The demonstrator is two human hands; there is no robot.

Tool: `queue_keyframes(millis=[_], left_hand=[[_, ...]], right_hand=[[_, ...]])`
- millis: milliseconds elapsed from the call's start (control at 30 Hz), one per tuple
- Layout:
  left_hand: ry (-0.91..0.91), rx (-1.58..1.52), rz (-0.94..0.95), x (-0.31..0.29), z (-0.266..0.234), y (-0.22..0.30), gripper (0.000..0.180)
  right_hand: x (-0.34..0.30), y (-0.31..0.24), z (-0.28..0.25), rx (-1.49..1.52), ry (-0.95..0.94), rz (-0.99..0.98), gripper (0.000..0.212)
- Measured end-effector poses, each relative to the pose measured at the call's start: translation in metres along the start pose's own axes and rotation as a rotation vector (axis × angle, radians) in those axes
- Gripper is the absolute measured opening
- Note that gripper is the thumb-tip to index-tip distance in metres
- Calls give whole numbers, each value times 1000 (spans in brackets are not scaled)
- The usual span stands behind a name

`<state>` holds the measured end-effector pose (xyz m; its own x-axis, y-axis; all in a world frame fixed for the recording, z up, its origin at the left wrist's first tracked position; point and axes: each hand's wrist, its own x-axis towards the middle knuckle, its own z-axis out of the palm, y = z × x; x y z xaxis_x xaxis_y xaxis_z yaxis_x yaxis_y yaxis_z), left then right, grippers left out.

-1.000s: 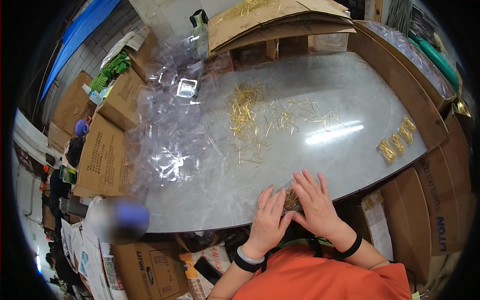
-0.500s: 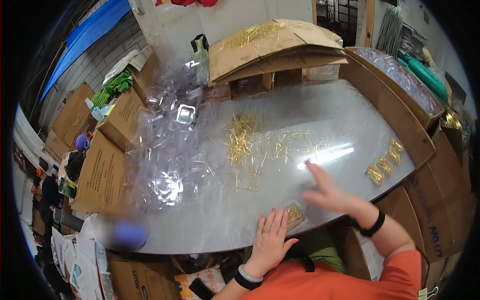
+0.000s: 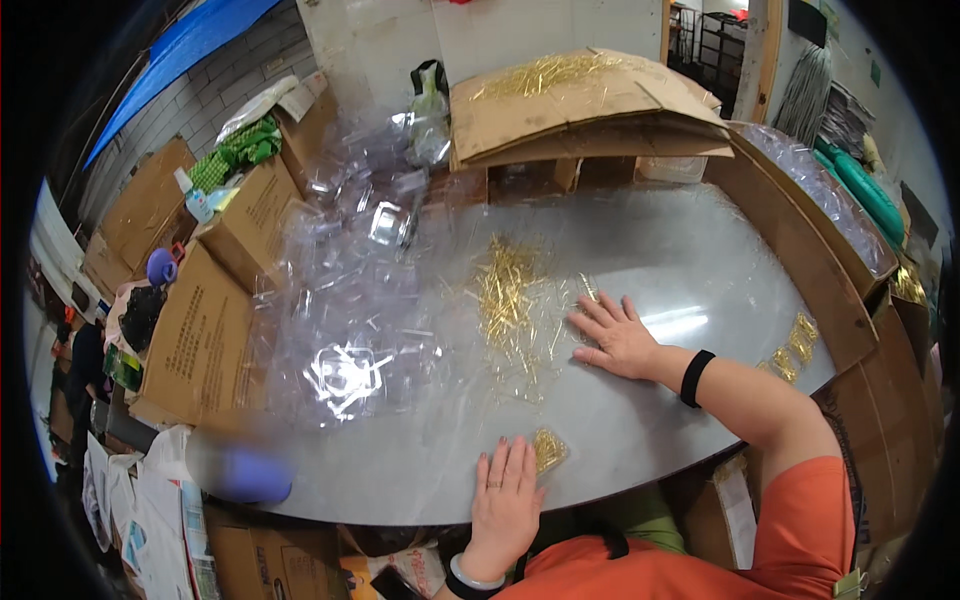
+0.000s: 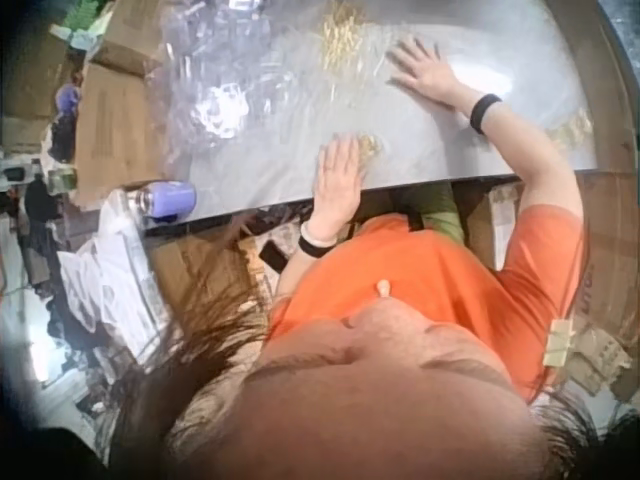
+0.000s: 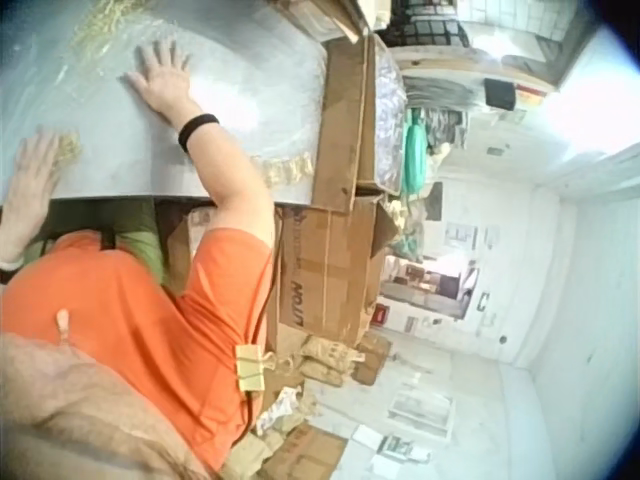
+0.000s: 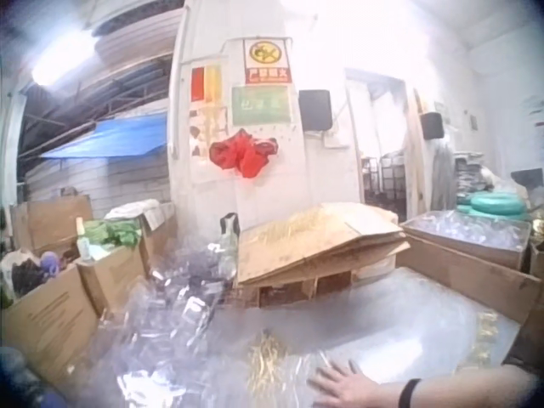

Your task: Sort metal pins from a large pile and place them into small plastic trays, then pack the trays into boxes.

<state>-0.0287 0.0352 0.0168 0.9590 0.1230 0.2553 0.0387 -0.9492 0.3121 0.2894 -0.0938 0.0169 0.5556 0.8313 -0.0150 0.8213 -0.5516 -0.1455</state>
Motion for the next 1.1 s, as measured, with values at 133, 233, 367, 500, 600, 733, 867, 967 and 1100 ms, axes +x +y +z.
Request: queue_keyframes(millis=[133, 233, 367, 500, 600, 733, 867, 967, 1100], left_hand=[[23, -22, -8, -4, -4, -12, 64], [70, -114, -47, -9, -6, -14, 67], [253, -136, 16, -17, -10, -5, 56], [320, -263, 191, -31, 5, 6, 41], [210, -362, 269, -20, 18, 24, 37], [153, -305, 228, 7, 30, 41, 36], [141, -244, 159, 29, 30, 47, 41], [130, -225, 115, 32, 30, 45, 45], [126, -194, 65, 34, 29, 43, 51]], right_hand=[[-27, -17, 9, -18, -9, -137, 66], [-55, -16, -1, 57, -46, -30, 68], [-101, -17, -14, 124, -125, 65, 74], [-147, -31, -7, 30, -82, -64, 75], [-171, -47, 2, -45, 60, -188, 69], [-158, -41, 4, 84, 204, -174, 53], [-158, -51, 10, 270, 226, -226, 44], [-159, -66, 4, 252, 379, -122, 42], [-154, -63, 12, 248, 298, -245, 42]])
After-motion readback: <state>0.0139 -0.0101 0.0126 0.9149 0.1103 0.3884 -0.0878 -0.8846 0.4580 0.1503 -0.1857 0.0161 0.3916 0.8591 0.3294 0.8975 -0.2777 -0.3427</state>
